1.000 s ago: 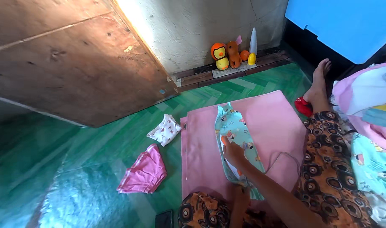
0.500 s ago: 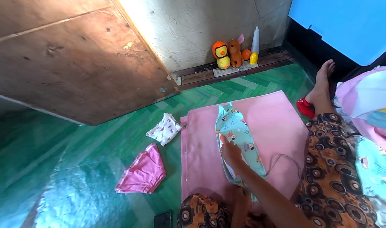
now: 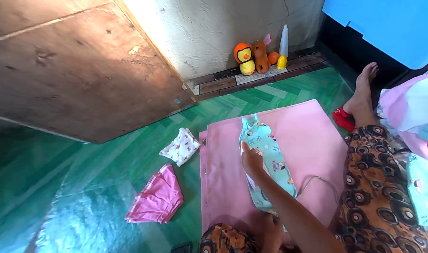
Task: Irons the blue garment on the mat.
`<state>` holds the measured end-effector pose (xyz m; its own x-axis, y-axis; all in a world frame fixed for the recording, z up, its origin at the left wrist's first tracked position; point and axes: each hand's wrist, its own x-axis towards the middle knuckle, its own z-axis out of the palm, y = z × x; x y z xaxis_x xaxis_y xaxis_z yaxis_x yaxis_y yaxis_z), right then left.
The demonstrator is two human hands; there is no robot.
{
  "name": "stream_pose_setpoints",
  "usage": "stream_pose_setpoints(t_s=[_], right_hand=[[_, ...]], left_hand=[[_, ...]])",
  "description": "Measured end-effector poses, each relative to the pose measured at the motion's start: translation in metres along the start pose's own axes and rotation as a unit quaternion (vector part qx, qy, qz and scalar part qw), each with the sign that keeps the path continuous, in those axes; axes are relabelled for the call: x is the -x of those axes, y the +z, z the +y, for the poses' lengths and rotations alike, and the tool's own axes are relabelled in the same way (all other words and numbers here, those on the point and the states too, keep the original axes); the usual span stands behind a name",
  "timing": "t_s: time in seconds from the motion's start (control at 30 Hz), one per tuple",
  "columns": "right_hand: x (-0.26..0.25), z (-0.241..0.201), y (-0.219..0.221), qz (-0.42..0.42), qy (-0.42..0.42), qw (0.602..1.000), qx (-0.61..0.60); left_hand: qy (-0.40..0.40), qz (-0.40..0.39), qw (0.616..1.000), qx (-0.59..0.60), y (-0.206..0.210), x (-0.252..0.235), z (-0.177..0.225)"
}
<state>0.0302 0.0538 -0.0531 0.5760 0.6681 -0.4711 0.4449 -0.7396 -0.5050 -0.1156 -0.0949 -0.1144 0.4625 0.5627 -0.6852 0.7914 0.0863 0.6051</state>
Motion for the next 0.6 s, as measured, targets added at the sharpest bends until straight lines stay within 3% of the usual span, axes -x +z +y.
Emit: stream_pose_setpoints(t_s=[0.37,0.6], right_hand=[[-0.021,-0.008,-0.008,-0.009,0.010,1.000,-0.006],[-0.004,0.000,-0.004,-0.017,-0.003,1.000,-0.003]], left_hand=[[0.026,-0.001,1.000,-0.007,0.001,-0.002,-0.008],[-0.009,-0.006,1.000,0.008,-0.002,0.008,0.009]])
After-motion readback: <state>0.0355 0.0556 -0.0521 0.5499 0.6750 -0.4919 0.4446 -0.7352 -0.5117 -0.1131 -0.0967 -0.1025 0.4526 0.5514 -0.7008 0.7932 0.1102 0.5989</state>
